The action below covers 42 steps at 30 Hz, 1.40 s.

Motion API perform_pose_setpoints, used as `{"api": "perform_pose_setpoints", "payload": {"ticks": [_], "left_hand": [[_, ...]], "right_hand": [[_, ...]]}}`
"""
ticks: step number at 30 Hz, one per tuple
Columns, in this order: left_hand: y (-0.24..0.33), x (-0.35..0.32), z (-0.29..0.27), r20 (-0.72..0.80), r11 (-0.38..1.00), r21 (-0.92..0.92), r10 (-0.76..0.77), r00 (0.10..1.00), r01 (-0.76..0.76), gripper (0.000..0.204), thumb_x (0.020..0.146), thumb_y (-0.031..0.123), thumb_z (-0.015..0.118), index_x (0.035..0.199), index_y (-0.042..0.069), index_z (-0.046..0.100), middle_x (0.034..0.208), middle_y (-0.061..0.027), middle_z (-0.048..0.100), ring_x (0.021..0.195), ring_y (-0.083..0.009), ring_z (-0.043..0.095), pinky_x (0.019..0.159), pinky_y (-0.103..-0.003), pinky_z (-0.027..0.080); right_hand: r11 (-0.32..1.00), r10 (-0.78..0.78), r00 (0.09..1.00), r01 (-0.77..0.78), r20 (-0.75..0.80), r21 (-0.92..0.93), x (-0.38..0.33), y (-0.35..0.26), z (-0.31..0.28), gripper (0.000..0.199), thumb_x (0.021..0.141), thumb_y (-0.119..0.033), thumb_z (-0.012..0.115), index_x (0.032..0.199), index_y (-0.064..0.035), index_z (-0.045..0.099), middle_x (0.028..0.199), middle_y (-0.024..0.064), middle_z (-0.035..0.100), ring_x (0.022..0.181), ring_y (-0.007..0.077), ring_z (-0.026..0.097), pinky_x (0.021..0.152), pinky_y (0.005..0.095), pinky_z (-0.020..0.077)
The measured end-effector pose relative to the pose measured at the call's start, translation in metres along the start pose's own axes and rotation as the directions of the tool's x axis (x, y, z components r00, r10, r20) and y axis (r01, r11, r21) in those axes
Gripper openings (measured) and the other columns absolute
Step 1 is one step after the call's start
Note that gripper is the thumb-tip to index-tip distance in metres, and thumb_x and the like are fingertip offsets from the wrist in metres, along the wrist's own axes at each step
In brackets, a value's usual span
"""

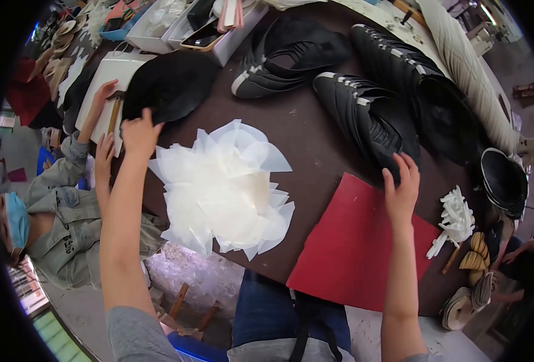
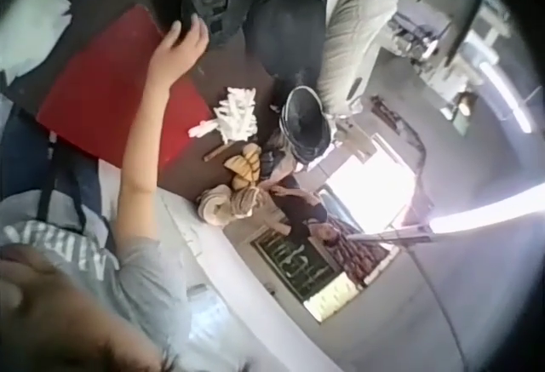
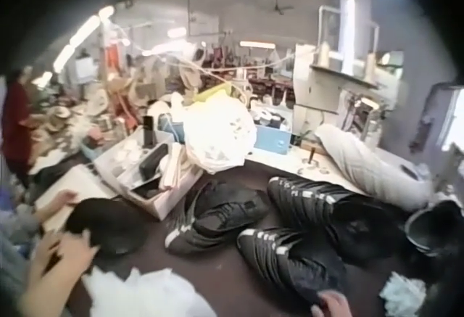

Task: Assembling shoe components by inserting white liners into shoe uppers at a workshop table.

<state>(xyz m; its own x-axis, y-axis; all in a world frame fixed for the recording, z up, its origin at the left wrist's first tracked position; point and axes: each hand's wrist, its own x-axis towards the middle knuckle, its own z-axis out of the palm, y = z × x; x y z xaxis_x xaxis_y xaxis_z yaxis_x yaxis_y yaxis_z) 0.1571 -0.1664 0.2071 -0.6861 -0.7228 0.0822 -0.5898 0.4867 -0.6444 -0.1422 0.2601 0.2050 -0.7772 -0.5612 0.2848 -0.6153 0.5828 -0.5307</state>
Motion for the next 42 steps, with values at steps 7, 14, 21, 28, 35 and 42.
{"api": "perform_pose_setpoints", "payload": {"ticks": [7,14,21,28,35,42], "left_hand": [[0.052,-0.067,-0.083,-0.18,0.787,-0.558,0.195,0.964,-0.264,0.042,0.08,0.022,0.058,0.116,0.003,0.05,0.117,-0.0093,0.055,0.108,-0.026,0.05,0.1,-0.04,0.031],[0.086,-0.197,-0.11,0.08,0.423,-0.905,0.079,0.994,0.039,0.042,0.075,0.01,0.063,0.115,0.001,0.051,0.115,-0.0125,0.054,0.107,-0.0285,0.05,0.091,-0.035,0.04],[0.118,-0.205,-0.104,0.12,0.461,-0.88,-0.022,0.992,0.117,0.044,0.073,0.007,0.062,0.115,0.002,0.05,0.113,-0.012,0.054,0.105,-0.0279,0.049,0.089,-0.034,0.04],[0.109,-0.198,-0.096,0.427,0.368,-0.849,0.057,0.902,0.379,0.042,0.072,0.004,0.061,0.113,0.004,0.05,0.106,-0.01,0.054,0.097,-0.0275,0.05,0.085,-0.035,0.041],[0.114,-0.221,-0.083,0.226,0.233,-0.942,-0.097,0.969,0.243,0.036,0.069,0.001,0.061,0.105,0.006,0.055,0.102,-0.009,0.054,0.094,-0.0271,0.05,0.084,-0.034,0.042],[0.132,-0.237,-0.082,0.108,0.263,-0.959,0.0,0.994,0.104,0.033,0.07,0.004,0.059,0.103,0.008,0.056,0.109,-0.0064,0.053,0.098,-0.026,0.049,0.088,-0.033,0.039]], "right_hand": [[0.97,0.156,0.939,-0.204,-0.305,-0.132,0.038,0.023,-0.059,0.022,0.095,-0.018,0.041,0.104,-0.005,0.056,0.098,0.007,0.062,0.087,0.0227,0.057,0.079,0.0289,0.0434],[0.993,-0.01,0.872,0.067,0.489,-0.101,0.029,-0.026,-0.102,0.02,0.085,-0.009,0.05,0.102,-0.0036,0.059,0.09,0.0074,0.062,0.082,0.0231,0.056,0.078,0.0295,0.0417],[0.832,-0.508,0.641,0.191,0.575,0.521,-0.048,-0.136,0.032,0.027,0.074,-0.002,0.061,0.1,-0.0025,0.06,0.106,0.0099,0.056,0.091,0.0278,0.055,0.076,0.0332,0.0474],[0.86,-0.508,0.559,0.285,0.655,0.423,-0.082,-0.171,0.113,0.031,0.07,0.002,0.057,0.101,0.0009,0.054,0.103,0.0131,0.051,0.088,0.0296,0.052,0.071,0.034,0.0481],[0.712,-0.69,0.455,0.566,0.563,0.416,-0.085,-0.17,0.106,0.022,0.071,-0.005,0.057,0.092,-0.003,0.054,0.097,0.011,0.05,0.087,0.0261,0.049,0.074,0.0321,0.043],[0.361,-0.811,0.063,0.836,0.581,0.413,-0.083,-0.159,0.119,0.013,0.072,-0.012,0.055,0.084,-0.0066,0.053,0.087,0.0087,0.048,0.081,0.0224,0.045,0.074,0.0298,0.0382]]}}
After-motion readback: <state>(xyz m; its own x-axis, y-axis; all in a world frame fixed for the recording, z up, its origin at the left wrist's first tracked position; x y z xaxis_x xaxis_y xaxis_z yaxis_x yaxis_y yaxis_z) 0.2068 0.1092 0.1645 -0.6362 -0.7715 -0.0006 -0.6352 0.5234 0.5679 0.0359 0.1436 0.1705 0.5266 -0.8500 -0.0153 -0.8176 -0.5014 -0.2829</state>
